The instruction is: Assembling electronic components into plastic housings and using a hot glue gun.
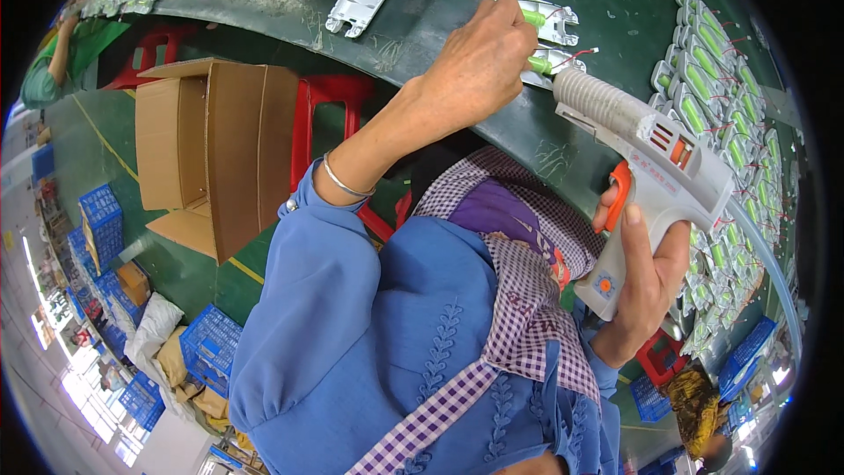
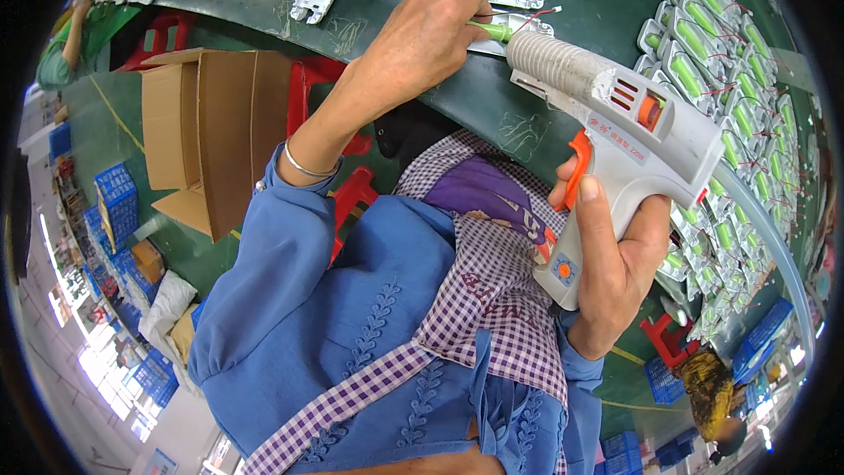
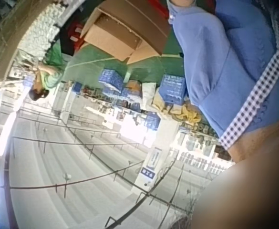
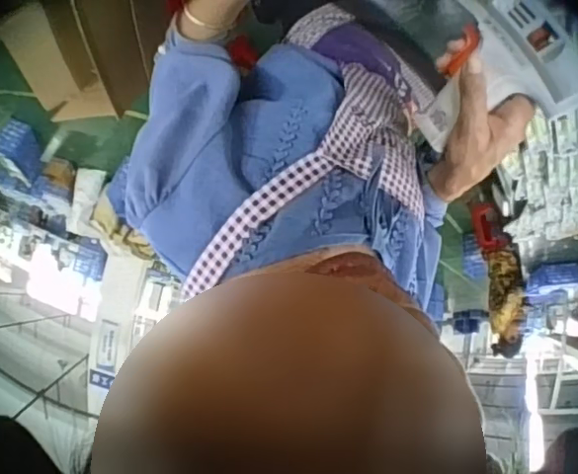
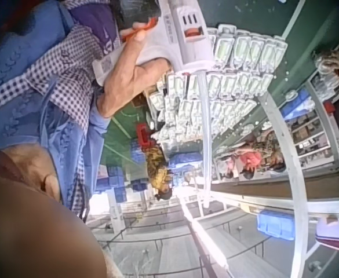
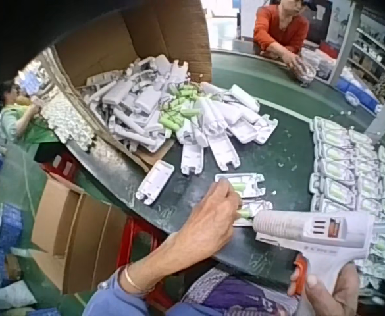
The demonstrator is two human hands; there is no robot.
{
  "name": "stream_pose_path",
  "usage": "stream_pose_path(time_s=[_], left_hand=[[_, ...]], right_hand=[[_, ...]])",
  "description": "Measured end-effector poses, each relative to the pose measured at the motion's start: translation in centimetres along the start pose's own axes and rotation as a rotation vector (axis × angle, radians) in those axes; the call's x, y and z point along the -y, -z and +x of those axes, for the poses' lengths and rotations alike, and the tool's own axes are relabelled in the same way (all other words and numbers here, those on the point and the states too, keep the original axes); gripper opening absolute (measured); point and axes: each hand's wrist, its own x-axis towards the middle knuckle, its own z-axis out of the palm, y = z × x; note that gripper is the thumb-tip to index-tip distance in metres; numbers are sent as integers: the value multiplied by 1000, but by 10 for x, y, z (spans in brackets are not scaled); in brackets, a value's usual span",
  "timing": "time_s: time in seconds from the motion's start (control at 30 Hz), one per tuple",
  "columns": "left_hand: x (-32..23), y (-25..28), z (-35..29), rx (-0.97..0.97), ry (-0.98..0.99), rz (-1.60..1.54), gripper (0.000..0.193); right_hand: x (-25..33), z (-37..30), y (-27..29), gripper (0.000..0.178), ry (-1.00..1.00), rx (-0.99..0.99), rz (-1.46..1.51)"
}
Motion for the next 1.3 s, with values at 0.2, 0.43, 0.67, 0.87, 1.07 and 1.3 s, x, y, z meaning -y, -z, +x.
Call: stream_pose_path(time_s=[0.2,0.43,0.67,0.87,1.07,1.3], left_hand=[[0,3,2,-5,1,-19,18],[-3,7,7,-38,4,107,15],[-6,3,14,78,-4,255,10],[-1,-1,12,107,-38,251,8],[-6,3,21,94,-48,316,7],[-9,5,22,61,29,432,10]], right_hand=[[-3,-2,2,38,12,2,2],[5,-8,-1,41,43,-49,230],[10,-14,2,47,104,-86,330],[13,-18,17,48,200,-123,419],[15,-22,30,51,270,-253,362],[10,-23,34,51,244,-228,455]])
